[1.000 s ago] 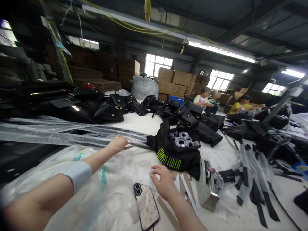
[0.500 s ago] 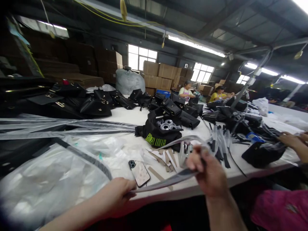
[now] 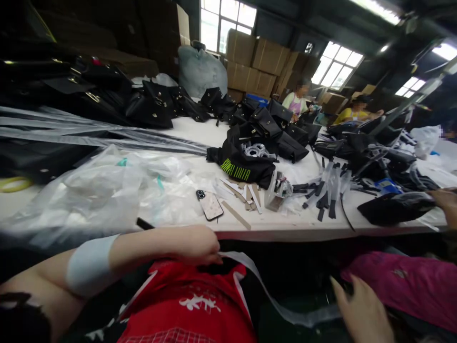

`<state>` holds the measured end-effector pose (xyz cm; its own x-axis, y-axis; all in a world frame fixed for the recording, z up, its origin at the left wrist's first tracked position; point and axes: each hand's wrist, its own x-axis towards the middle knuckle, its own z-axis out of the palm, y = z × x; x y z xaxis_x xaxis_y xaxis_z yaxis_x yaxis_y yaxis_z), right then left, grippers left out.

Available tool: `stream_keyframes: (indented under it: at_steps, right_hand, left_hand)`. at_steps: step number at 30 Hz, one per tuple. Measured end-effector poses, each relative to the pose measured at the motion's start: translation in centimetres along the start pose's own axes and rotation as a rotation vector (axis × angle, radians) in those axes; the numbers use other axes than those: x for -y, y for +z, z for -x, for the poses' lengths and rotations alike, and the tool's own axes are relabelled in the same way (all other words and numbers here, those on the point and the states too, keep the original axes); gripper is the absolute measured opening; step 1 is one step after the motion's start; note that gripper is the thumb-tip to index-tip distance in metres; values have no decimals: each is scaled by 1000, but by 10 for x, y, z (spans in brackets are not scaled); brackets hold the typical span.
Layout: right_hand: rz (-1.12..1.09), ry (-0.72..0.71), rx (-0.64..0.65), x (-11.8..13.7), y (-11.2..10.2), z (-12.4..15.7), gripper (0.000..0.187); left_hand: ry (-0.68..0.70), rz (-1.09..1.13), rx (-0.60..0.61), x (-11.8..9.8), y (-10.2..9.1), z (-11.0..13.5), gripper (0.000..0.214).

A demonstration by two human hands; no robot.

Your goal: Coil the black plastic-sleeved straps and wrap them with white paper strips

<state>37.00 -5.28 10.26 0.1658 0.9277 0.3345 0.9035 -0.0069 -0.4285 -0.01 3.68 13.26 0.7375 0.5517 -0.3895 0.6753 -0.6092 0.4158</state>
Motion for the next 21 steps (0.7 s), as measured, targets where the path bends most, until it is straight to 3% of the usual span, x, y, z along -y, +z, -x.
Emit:
stream_keyframes:
  at_steps: [1,3,4,6,7,10,12,15,18,21]
  right_hand:
    - [-75,-36,138,13,18,2,44]
    - [-338,-104,547,39,51,7,53]
    - [-506,-117,789,50,64,10,54]
    - [-668,-39,1043,62,78,11,49]
    - [-693,14,1073,62,80,9,46]
    - [-657,140,954,42,74,1,45]
    - [-629,173,913,23,69,-4,45]
    - [-602,172,911,6,69,-9,44]
    - [-581,68,909,12,79,-8,39]
    - [-530,-20,895,38,95,-2,35]
  left_hand:
    - [99,128,114,-14,8,-18,43]
    - [219,465,358,-32,24,-52,43]
    - [256,633,463,-34,32,-65,43]
    - [298,903,626,-24,44,-81,40]
    - [311,995,684,-15,48,-83,38]
    - [248,1143,806,22,52,-72,36]
    - [165,1171,795,42,53,-57,34]
    - [64,1255,715,53,54,-39,28]
    - [23,1504,604,47,46,-34,25]
    - [69,1901,327,30,26,-45,20]
